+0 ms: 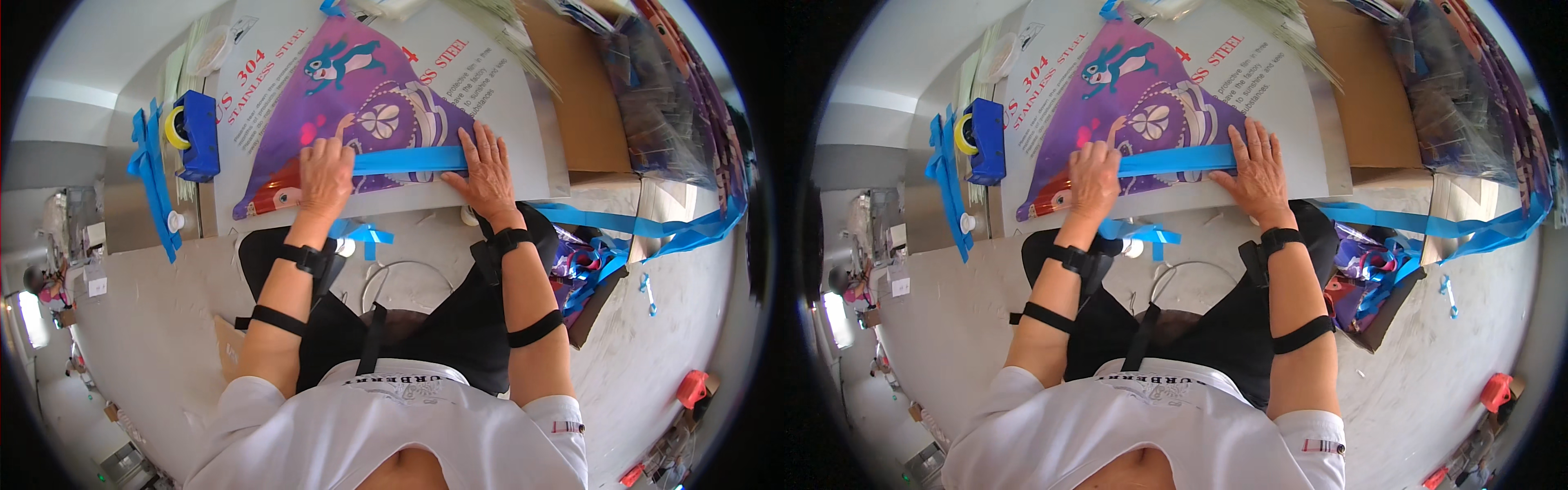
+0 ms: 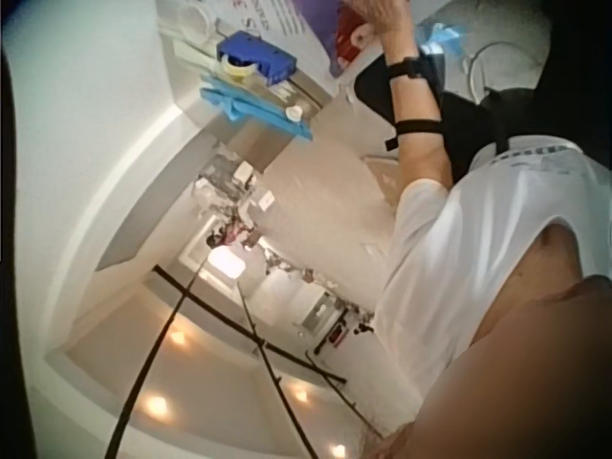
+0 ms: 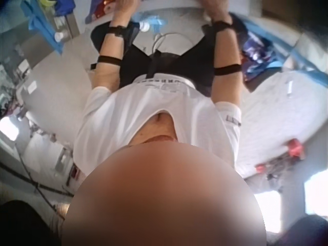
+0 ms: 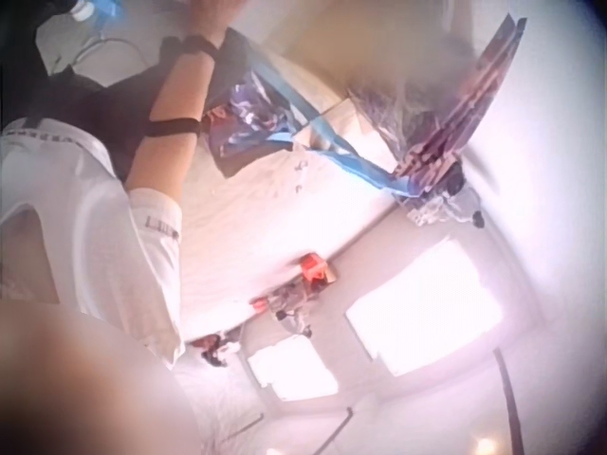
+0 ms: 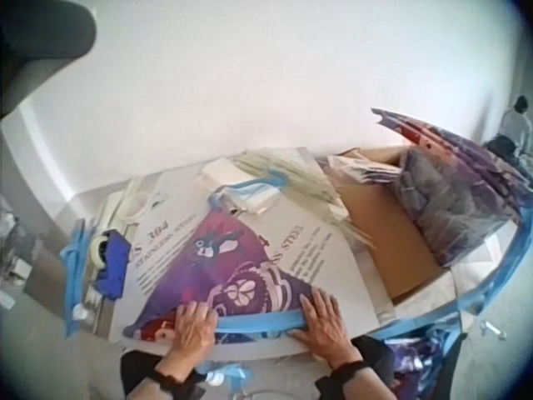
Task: Wrapping and attaching blue adhesive protective ribbons and packing layers around triangular printed graphic materials.
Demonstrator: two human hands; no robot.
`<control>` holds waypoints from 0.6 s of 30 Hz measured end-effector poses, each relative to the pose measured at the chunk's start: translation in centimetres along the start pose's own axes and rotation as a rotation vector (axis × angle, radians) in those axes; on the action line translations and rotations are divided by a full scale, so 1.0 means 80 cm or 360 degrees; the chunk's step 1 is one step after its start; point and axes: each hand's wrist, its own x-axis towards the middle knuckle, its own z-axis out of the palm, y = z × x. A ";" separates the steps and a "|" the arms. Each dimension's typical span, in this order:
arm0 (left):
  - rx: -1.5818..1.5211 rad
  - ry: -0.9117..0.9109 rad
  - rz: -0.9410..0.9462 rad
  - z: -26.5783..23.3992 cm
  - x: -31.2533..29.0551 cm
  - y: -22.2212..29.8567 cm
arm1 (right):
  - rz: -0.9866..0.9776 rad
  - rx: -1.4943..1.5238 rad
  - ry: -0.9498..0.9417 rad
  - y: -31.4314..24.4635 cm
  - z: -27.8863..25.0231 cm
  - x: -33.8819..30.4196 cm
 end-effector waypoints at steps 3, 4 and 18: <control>-0.0018 0.0424 0.0200 -0.016 -0.017 -0.046 | 0.0018 -0.0050 0.0012 -0.007 -0.003 0.003; -0.0160 0.0429 0.0217 -0.020 -0.023 -0.060 | 0.0031 -0.0085 0.0013 -0.006 -0.003 0.003; -0.2435 -0.0671 -0.0939 -0.076 -0.068 -0.175 | -0.0025 -0.0105 -0.0010 -0.009 -0.008 0.004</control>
